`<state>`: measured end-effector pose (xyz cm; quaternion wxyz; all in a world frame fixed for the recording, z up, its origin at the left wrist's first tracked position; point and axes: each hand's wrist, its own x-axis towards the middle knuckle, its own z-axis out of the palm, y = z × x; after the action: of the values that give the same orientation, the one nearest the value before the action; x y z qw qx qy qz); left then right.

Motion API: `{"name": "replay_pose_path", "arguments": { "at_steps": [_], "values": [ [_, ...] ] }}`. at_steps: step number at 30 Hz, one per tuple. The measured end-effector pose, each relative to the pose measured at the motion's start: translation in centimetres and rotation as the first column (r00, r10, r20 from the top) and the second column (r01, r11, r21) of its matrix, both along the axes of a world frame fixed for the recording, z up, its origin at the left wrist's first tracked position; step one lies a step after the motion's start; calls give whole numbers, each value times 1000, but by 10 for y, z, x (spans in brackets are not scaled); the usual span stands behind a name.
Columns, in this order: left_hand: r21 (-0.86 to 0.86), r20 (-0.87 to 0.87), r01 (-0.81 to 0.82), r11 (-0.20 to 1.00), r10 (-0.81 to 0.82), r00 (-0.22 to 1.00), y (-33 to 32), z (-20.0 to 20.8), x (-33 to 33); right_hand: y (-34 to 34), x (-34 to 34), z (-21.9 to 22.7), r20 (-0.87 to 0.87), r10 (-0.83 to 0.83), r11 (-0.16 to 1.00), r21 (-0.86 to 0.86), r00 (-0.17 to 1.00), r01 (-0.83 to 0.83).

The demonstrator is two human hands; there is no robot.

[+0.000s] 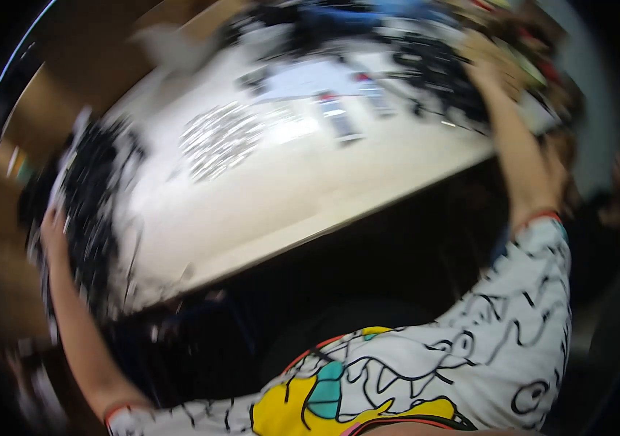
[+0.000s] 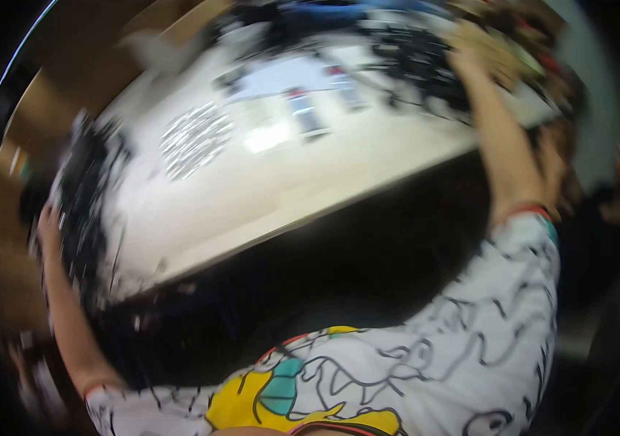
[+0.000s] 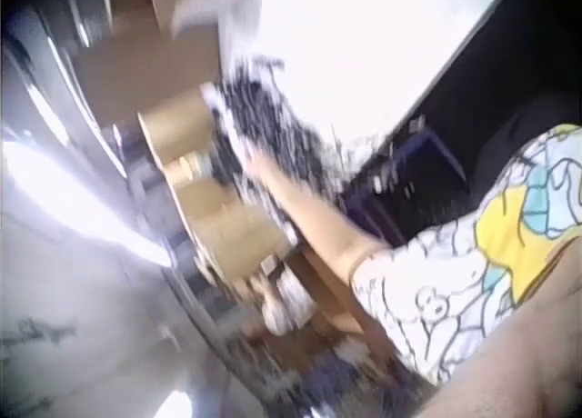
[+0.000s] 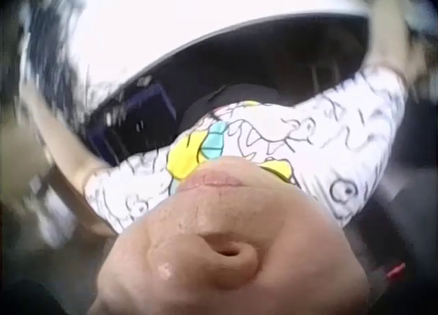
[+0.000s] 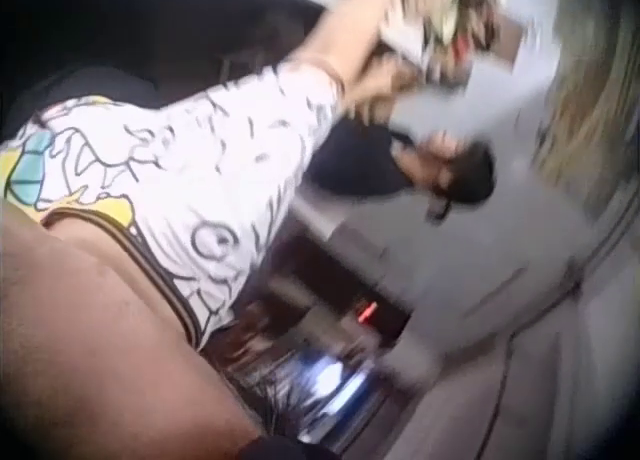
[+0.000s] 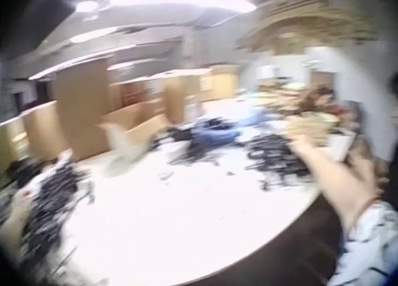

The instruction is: The person applies glue from a tube to plastic housings, then inserts LED lights and wires into the housings by hand.

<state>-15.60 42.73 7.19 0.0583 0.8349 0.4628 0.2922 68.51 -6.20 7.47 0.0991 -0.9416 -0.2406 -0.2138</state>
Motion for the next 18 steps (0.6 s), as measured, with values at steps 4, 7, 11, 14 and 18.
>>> {"name": "replay_pose_path", "arguments": {
  "at_steps": [4,7,11,14,18],
  "values": [
    [129,-266,-250,960,276,924,55,-9,-48,19,-65,36,6,-174,984,-23,985,174],
    [170,-306,-281,944,322,896,62,-15,11,-4,-52,52,53,-306,952,0,951,306],
    [181,-296,-203,962,250,922,103,-16,-15,9,-52,56,2,-186,968,-171,983,183],
    [92,-389,-154,984,178,904,102,-22,20,12,-56,57,-50,-236,939,-268,970,215],
    [241,-414,-175,955,264,871,104,-22,14,10,-42,46,-58,-256,966,-42,965,254]
  ]
}}
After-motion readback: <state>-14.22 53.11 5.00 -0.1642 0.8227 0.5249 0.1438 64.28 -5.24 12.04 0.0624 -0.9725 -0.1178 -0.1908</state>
